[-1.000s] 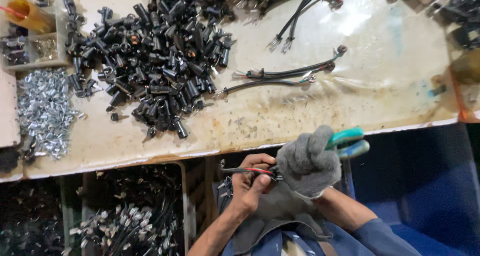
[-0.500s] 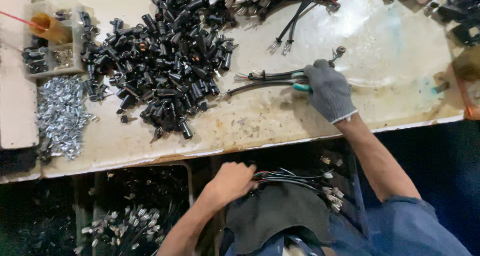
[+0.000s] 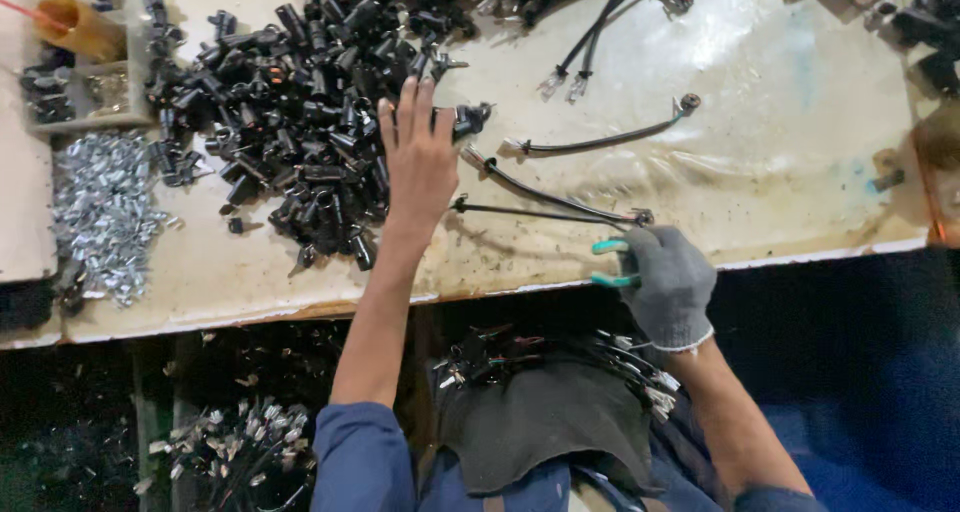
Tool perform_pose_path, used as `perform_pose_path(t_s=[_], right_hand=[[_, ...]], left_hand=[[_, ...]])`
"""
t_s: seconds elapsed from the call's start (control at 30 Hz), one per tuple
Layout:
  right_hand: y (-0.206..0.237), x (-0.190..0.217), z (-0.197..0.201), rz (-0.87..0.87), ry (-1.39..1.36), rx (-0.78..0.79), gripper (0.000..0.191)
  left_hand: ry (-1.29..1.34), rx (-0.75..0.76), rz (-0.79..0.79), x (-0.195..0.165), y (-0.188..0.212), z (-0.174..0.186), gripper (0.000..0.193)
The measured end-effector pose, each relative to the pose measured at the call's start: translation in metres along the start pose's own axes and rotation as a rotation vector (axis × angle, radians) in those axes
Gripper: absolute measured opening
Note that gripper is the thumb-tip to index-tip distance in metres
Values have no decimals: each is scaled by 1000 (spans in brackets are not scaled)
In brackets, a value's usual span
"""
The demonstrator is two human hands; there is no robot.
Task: The person sits at a workbench covered with black wire harnesses and uses teal-handled pliers to strip insulation from the ends of wires, pulling the cut insulation free by hand. They gather bundles of wires from bins, work on one wire at a time, and place processed wires back into the bins below the bench.
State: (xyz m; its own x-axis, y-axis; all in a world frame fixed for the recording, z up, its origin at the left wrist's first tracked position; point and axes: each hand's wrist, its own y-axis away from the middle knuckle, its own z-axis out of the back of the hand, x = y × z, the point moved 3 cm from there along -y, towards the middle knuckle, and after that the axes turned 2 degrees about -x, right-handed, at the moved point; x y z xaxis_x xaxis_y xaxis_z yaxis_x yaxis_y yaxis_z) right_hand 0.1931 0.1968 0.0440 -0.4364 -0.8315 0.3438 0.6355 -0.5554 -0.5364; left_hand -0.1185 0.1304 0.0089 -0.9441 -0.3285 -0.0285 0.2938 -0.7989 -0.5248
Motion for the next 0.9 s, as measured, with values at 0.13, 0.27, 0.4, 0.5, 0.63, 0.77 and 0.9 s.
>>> perform_pose_path(t_s=[0.13, 0.27, 0.4, 0.5, 0.63, 0.77, 0.9], right_hand=[[9, 13, -18, 26, 74, 276, 25], [0, 2, -36, -27, -37, 440, 19], [-12, -13, -34, -110, -196, 381, 28], [-3, -8, -21, -441, -782, 234, 19], [11, 45, -2, 79, -793, 284, 32], [8, 61, -11, 157, -569, 541, 14], [9, 50, -8, -285, -911, 334, 26]], left_hand=[[760, -64, 173, -8, 32, 56, 40], [1535, 150, 429, -48, 77, 69, 46], [2014, 373, 711, -89, 124, 58, 47], [2052, 464, 787, -105, 156, 50, 50], [1706, 621, 936, -98, 191, 29, 44], [1611, 562, 774, -87, 198, 21, 30], [1189, 392, 445, -97, 188, 38, 25]])
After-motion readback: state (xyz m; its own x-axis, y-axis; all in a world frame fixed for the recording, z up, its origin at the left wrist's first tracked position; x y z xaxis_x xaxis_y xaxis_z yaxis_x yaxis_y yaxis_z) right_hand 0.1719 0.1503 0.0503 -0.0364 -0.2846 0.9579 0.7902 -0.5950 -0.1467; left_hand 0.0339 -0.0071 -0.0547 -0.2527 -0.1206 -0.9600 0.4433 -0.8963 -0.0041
